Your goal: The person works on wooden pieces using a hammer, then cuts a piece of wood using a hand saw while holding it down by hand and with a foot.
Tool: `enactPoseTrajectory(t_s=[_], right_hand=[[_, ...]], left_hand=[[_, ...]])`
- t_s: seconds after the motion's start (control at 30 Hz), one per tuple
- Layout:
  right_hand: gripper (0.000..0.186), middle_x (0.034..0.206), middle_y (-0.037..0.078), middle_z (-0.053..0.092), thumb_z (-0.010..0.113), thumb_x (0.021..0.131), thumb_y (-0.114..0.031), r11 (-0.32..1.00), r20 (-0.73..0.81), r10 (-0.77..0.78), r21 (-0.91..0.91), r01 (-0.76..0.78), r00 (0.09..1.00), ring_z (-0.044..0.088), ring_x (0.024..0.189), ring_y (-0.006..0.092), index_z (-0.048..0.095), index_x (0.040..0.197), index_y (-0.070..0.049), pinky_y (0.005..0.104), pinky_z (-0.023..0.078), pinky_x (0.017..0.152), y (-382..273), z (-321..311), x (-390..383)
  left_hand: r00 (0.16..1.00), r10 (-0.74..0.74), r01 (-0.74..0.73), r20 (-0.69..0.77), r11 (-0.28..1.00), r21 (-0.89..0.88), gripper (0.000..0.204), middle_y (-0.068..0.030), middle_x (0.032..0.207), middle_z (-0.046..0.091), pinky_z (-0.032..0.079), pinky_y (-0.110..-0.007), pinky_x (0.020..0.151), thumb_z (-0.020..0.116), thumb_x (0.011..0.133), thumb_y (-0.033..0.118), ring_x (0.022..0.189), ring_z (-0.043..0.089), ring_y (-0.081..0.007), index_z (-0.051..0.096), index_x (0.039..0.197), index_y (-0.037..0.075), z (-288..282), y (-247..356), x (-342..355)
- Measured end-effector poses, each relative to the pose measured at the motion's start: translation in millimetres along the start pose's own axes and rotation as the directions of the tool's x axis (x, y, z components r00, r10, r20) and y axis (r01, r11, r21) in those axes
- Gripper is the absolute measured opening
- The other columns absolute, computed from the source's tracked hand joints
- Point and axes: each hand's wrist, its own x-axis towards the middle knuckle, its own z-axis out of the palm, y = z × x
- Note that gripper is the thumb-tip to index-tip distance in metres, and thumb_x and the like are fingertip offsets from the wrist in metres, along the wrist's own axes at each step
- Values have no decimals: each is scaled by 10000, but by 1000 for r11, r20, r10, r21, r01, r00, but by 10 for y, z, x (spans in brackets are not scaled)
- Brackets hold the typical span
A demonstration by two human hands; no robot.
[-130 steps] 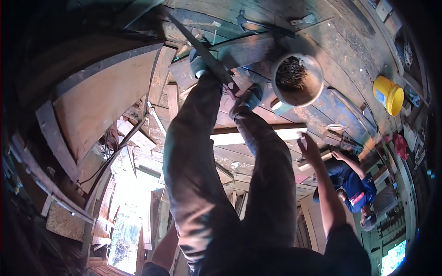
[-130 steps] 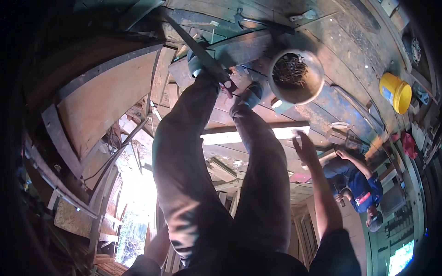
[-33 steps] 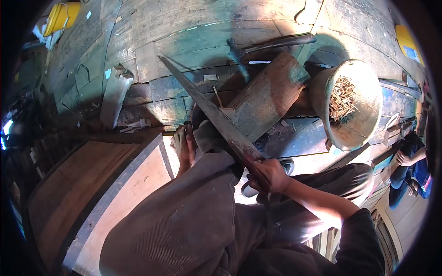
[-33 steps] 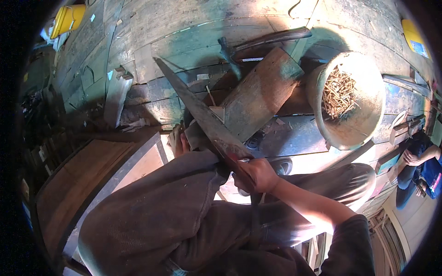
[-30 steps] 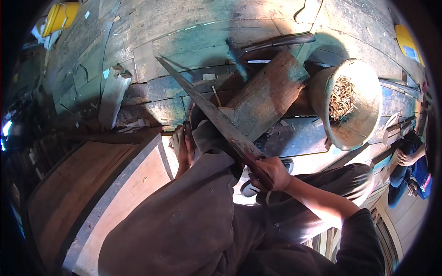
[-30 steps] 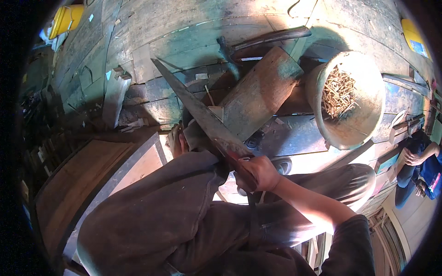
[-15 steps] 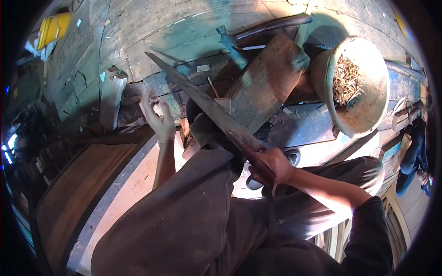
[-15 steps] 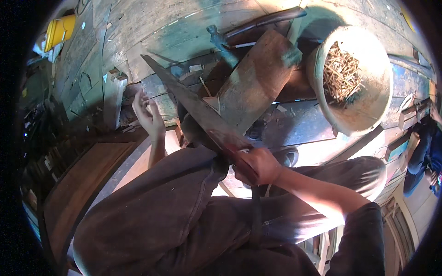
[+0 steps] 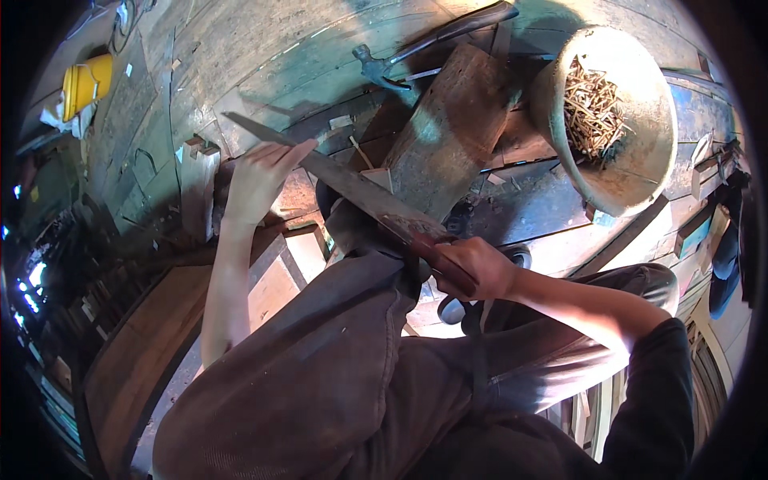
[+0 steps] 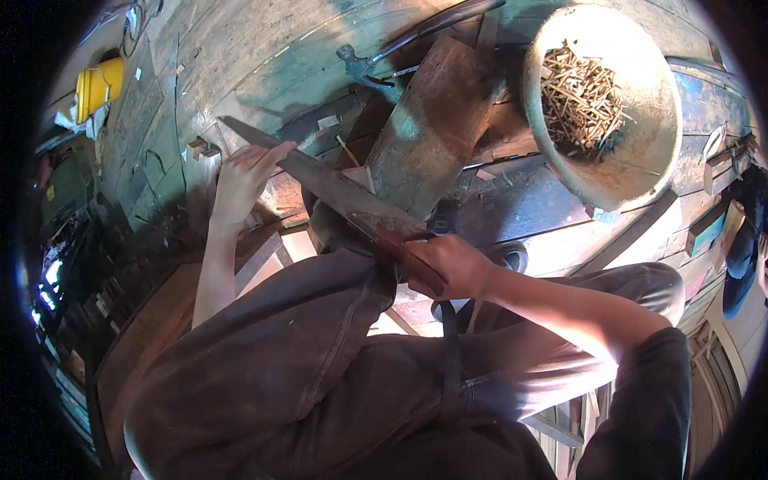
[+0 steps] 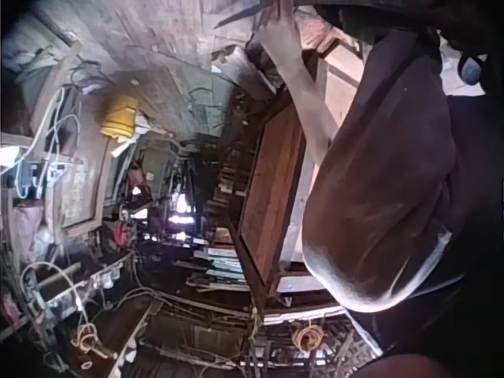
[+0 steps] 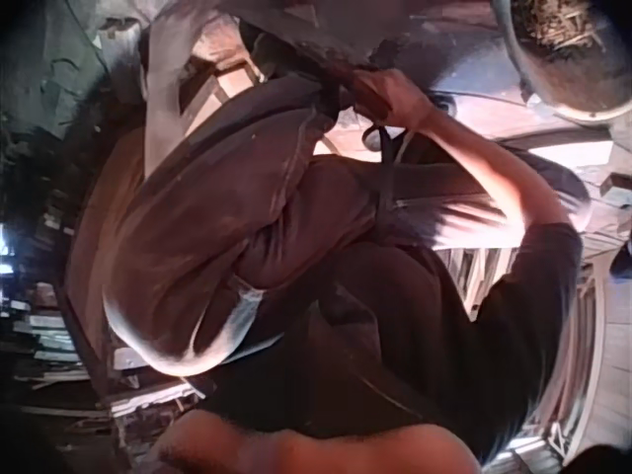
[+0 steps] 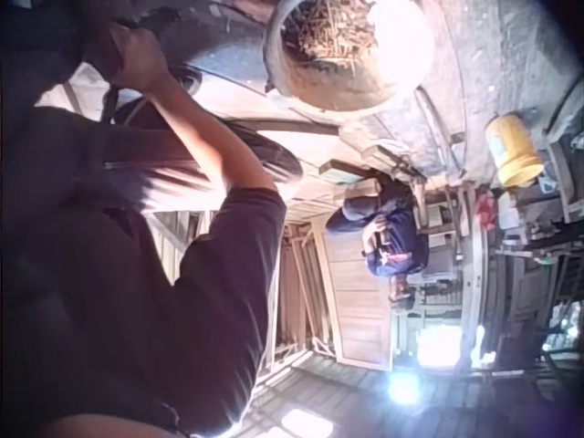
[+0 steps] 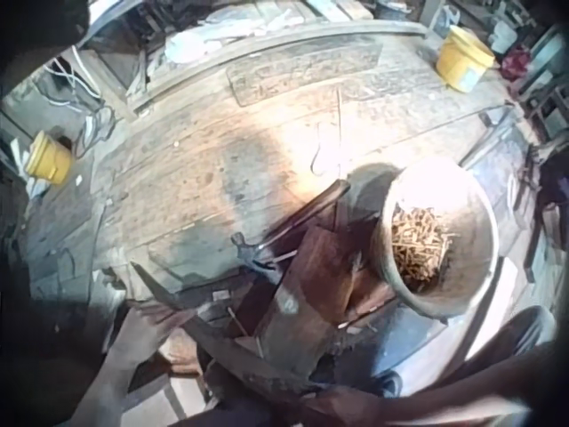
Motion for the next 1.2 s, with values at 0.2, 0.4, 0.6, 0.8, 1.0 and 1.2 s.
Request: enactPoseTrajectory(t_s=[0.2,0.4,0.6,0.8,1.0,1.2], right_hand=[[380,877,207,643,722,745,-144,997,116,67,-37,-63,991,636,819,418,570,1081,-49,480,495,690,-214,-78,-430],[625,811,197,613,684,797,-148,986,220,166,-8,-168,961,619,774,405,493,1388,-79,476,497,717,-262,16,-866],[267,735,165,586,647,870,-149,1000,97,27,-14,-26,995,600,693,362,582,1097,-24,466,479,632,-231,-136,-715],[197,771,176,596,645,866,-141,993,135,115,-29,-112,984,601,722,377,574,1012,-31,475,482,655,-230,-160,-708],[264,792,181,599,638,881,-163,987,168,151,22,-157,974,602,749,375,566,1100,-35,475,482,675,-113,-67,-738],[275,797,174,597,612,913,-199,994,166,104,5,-106,981,600,754,371,567,1134,-42,474,486,693,25,-42,-784]], left_hand=[[972,232,-237,-47,950,-204,434,-50,852,677,545,-331,722,623,753,65,814,671,-210,659,1183,114,-22,192,113],[946,325,-322,-12,929,-180,350,-58,891,708,559,-294,669,629,769,78,814,700,-197,691,1113,85,-2,368,211],[943,331,-332,-39,921,-205,339,-84,923,724,577,-309,720,631,770,74,870,715,-219,704,1101,72,-87,327,242],[949,314,-309,-6,929,-202,349,-79,938,728,575,-312,723,633,772,75,863,716,-223,706,1113,88,-64,373,276],[944,331,-325,5,929,-178,335,-58,899,718,578,-297,693,651,772,74,836,711,-201,704,1102,97,-84,384,300],[955,293,-294,-38,934,-201,310,-67,913,723,565,-305,674,653,774,58,819,710,-213,713,1075,99,-17,379,294]])
